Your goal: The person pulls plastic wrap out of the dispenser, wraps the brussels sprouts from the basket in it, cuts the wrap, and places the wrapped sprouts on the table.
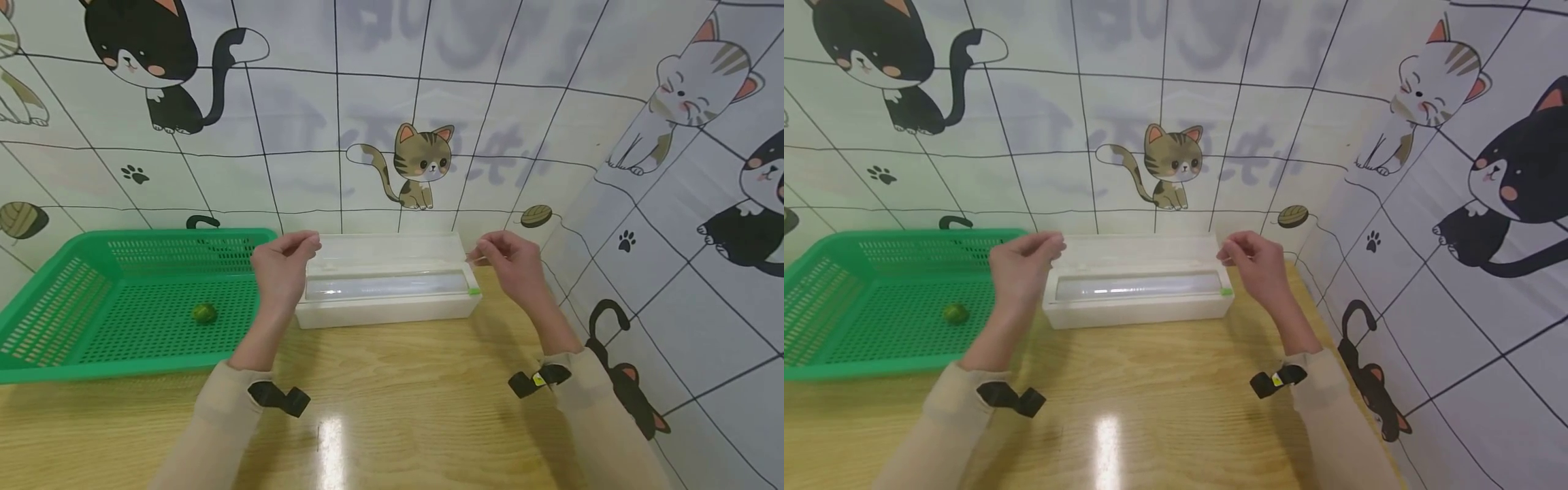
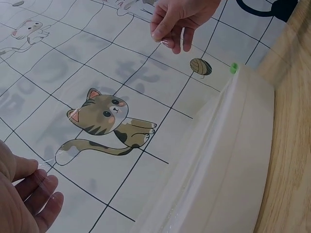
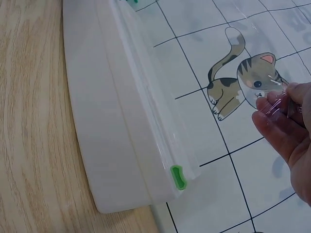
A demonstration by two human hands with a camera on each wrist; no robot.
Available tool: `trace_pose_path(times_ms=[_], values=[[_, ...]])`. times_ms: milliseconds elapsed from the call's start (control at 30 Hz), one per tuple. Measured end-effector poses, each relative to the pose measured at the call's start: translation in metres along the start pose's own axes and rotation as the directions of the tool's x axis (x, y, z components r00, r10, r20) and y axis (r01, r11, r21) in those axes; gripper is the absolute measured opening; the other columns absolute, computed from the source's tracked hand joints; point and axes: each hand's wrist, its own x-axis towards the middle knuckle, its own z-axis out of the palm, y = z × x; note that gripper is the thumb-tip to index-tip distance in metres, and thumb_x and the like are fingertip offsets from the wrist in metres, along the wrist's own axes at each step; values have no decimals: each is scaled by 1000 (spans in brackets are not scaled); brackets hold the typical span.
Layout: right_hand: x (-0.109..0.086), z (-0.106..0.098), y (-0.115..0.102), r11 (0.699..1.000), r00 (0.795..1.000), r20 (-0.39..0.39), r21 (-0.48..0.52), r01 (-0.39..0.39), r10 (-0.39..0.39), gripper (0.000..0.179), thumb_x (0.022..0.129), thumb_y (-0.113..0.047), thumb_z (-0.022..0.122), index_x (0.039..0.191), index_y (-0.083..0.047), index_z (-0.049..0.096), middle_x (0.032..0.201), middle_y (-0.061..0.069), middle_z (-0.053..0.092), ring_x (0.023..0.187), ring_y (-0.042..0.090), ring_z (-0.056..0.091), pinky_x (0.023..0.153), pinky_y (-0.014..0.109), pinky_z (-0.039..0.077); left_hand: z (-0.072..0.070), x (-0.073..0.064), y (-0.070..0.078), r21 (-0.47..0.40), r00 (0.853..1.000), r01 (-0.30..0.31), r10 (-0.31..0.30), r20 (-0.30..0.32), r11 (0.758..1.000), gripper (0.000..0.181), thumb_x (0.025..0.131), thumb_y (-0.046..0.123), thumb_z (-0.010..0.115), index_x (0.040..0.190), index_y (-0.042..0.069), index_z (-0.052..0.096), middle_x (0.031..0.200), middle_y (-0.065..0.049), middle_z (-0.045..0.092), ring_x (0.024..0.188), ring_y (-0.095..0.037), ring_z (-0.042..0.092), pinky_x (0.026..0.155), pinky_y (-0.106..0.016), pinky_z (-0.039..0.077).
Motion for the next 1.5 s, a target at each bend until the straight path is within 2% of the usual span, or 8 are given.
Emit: trace_pose_path(times_ms=[133, 300, 533, 667, 933, 1067, 1267, 1500], values=[[-2, -4, -7, 1000, 1000, -15, -1, 25, -25, 22, 105, -12, 60, 107, 9, 65, 94, 21, 73, 82, 7, 71, 77, 24, 60, -1, -1, 5, -24, 1000, -13, 13, 0, 1000, 19, 97, 13, 73, 106, -3, 78, 96, -18, 76, 81, -10, 69, 80, -27, 54], [-6, -9, -15, 999, 998, -27, -8, 48, -48, 21, 105, -13, 61, 105, 8, 66, 94, 20, 73, 81, 8, 72, 77, 24, 60, -5, -5, 9, -43, 999, -43, 44, 18, 998, 20, 96, 12, 74, 106, -5, 77, 93, -12, 76, 81, -9, 70, 85, -29, 56], [-13, -14, -24, 997, 996, -43, 17, 75, -74, 19, 104, -9, 61, 106, 9, 66, 94, 23, 73, 80, 6, 71, 77, 25, 60, -17, -11, 15, -11, 992, -112, 113, 64, 994, 19, 95, 13, 75, 105, -3, 78, 91, -11, 76, 84, -13, 72, 86, -28, 56], [-17, -16, -28, 994, 993, -59, 30, 106, -104, 18, 103, -6, 61, 105, 11, 66, 93, 24, 72, 79, 5, 71, 77, 24, 60, -22, -16, 20, 20, 987, -138, 136, 85, 990, 18, 96, 14, 75, 104, -1, 79, 93, -12, 77, 84, -8, 71, 84, -26, 55], [-25, -22, -34, 977, 982, -87, 119, 175, -165, 10, 100, 4, 62, 100, 13, 67, 86, 8, 75, 79, 14, 73, 75, 29, 61, -28, -23, 23, 1, 945, -311, 309, 108, 951, 9, 93, 0, 74, 99, -4, 79, 93, -18, 75, 79, -4, 70, 78, -21, 56], [-30, -25, -37, 974, 979, -89, 118, 193, -183, 8, 99, 6, 62, 99, 12, 67, 87, 6, 75, 80, 11, 73, 75, 28, 61, -31, -26, 26, -13, 938, -325, 324, 124, 946, 7, 93, -2, 74, 97, -4, 79, 91, -13, 75, 80, -6, 70, 76, -21, 56], [-39, -28, -43, 973, 975, -92, 98, 210, -202, 8, 99, 8, 61, 99, 14, 66, 90, 19, 74, 81, 13, 74, 75, 27, 60, -38, -32, 29, -8, 928, -338, 335, 162, 941, 7, 92, -1, 75, 97, -3, 79, 92, -7, 76, 80, -8, 70, 76, -21, 56], [-48, -32, -49, 961, 966, -100, 118, 251, -240, 5, 97, 12, 61, 97, 15, 66, 89, 7, 77, 80, 12, 74, 78, 24, 59, -45, -38, 35, -25, 907, -375, 372, 197, 927, 7, 90, -6, 75, 96, -4, 79, 90, 8, 75, 80, -10, 69, 74, -20, 56]])
